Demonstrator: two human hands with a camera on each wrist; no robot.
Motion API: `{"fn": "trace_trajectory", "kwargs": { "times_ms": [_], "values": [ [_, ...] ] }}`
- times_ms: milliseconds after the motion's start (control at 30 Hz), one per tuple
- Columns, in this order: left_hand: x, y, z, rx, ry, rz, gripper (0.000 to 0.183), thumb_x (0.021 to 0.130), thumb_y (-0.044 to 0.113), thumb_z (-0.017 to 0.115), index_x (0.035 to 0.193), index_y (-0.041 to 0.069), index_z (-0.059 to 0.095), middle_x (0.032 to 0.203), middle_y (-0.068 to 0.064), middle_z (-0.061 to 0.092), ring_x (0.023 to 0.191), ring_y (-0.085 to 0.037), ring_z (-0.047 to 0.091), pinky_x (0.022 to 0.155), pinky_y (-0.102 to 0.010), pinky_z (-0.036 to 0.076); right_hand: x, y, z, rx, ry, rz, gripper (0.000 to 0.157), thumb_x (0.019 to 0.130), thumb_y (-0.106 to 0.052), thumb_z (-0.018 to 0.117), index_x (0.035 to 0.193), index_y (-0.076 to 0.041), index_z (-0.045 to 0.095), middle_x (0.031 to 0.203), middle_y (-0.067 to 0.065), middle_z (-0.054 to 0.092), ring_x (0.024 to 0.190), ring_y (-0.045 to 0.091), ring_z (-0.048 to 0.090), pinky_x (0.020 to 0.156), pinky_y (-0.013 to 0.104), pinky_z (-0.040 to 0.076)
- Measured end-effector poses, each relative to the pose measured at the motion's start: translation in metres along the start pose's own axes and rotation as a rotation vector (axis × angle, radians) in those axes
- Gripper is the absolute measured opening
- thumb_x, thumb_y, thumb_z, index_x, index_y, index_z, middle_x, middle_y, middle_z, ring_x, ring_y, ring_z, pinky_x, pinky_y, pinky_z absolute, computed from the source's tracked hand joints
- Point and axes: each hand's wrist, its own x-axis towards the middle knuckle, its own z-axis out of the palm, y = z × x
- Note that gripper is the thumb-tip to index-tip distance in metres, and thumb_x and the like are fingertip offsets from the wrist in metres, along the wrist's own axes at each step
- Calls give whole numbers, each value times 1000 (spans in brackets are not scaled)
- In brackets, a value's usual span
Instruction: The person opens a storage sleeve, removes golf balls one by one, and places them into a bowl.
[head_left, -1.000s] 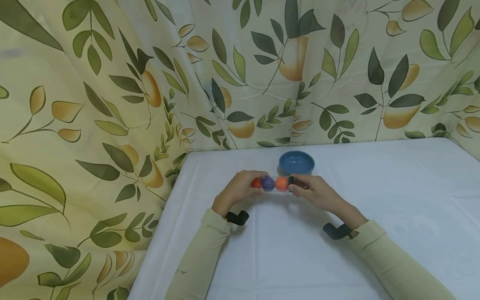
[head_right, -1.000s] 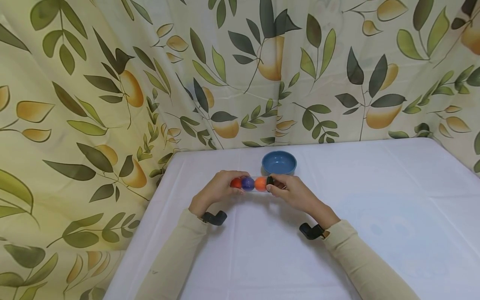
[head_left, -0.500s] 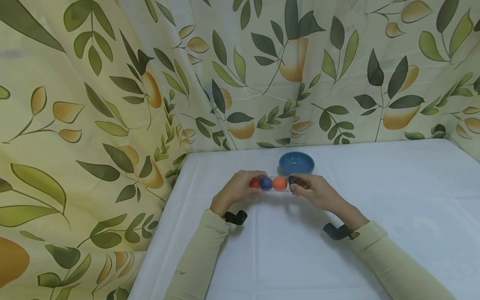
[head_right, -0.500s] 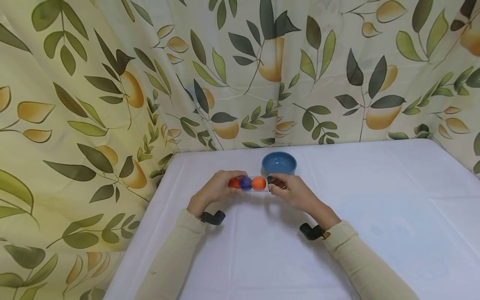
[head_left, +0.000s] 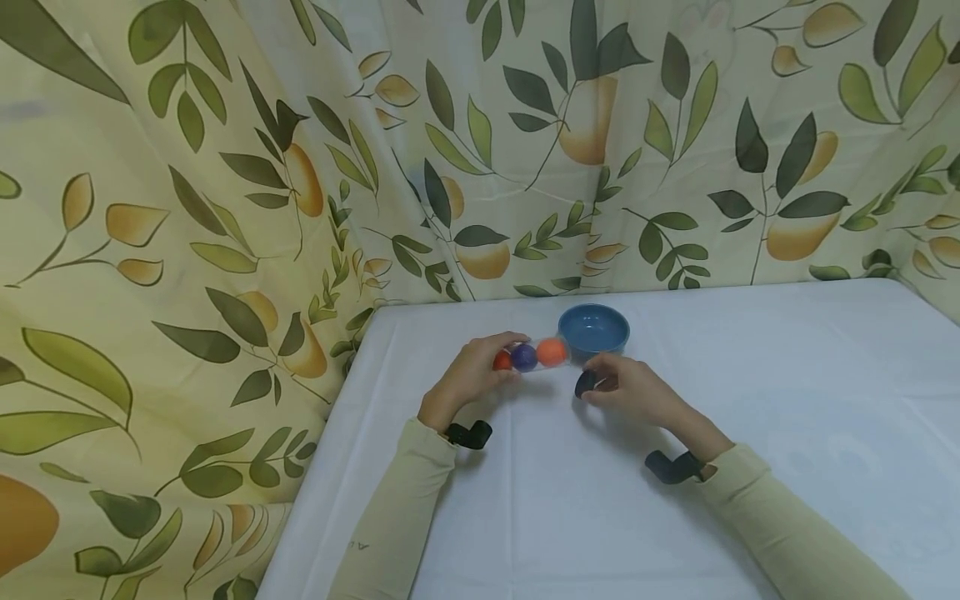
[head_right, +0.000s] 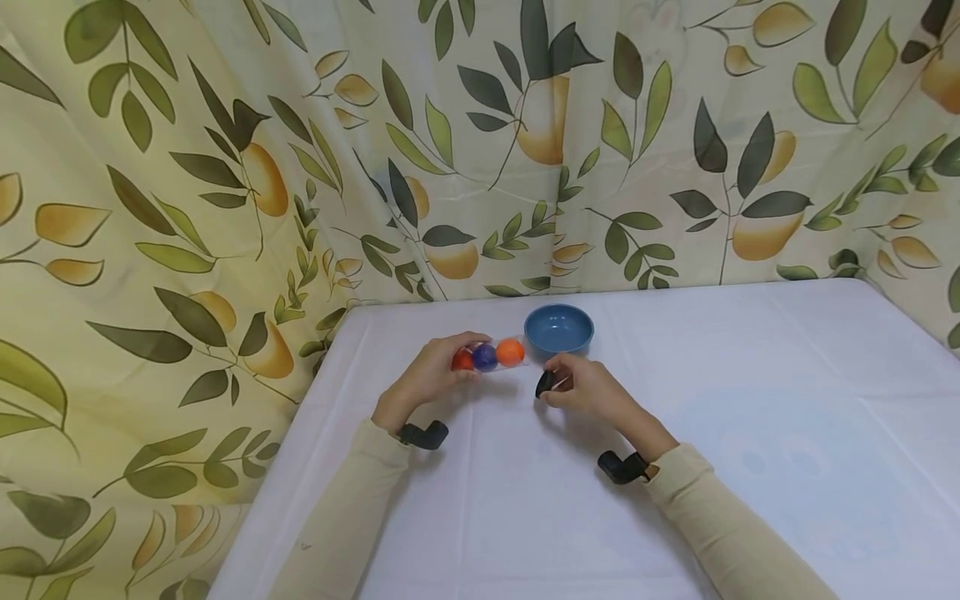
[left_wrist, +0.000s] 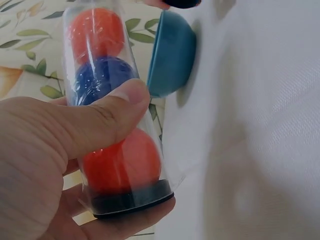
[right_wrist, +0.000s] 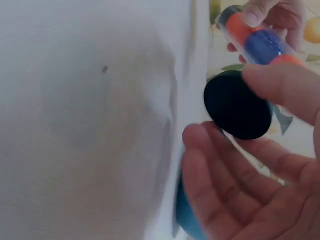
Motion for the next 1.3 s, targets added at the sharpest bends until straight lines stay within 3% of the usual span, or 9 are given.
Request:
{"fn": "trace_trajectory", "kwargs": {
  "times_ms": [167,567,833,1300],
  "values": [
    [-1,-1,-1,-6,1,6,60,81,13,77,135,26,54,134,5,59,120,-12,55,104,-32,43,1,4,4,-36,-9,52,42,82,-18,74,117,0,60,104,12,69,93,22,66,78,35,53],
    [-3,0,-2,-21,-1,19,58,80,11,77,132,26,57,130,5,62,120,-13,55,105,-34,43,2,7,3,-73,-47,157,42,82,-22,74,116,-3,59,101,13,67,91,23,60,73,34,48],
    [-2,2,-2,-26,-14,23,58,80,10,77,133,25,57,128,4,63,118,-15,57,105,-34,44,3,11,7,-84,-39,146,44,81,-24,74,117,-5,57,89,8,63,78,20,55,65,29,43],
    [-2,2,0,-33,-18,23,58,79,9,78,132,26,58,127,5,63,117,-13,57,105,-35,43,2,11,5,-54,-79,186,45,83,-25,73,120,-6,55,89,8,63,75,20,55,63,30,44]
  ]
}}
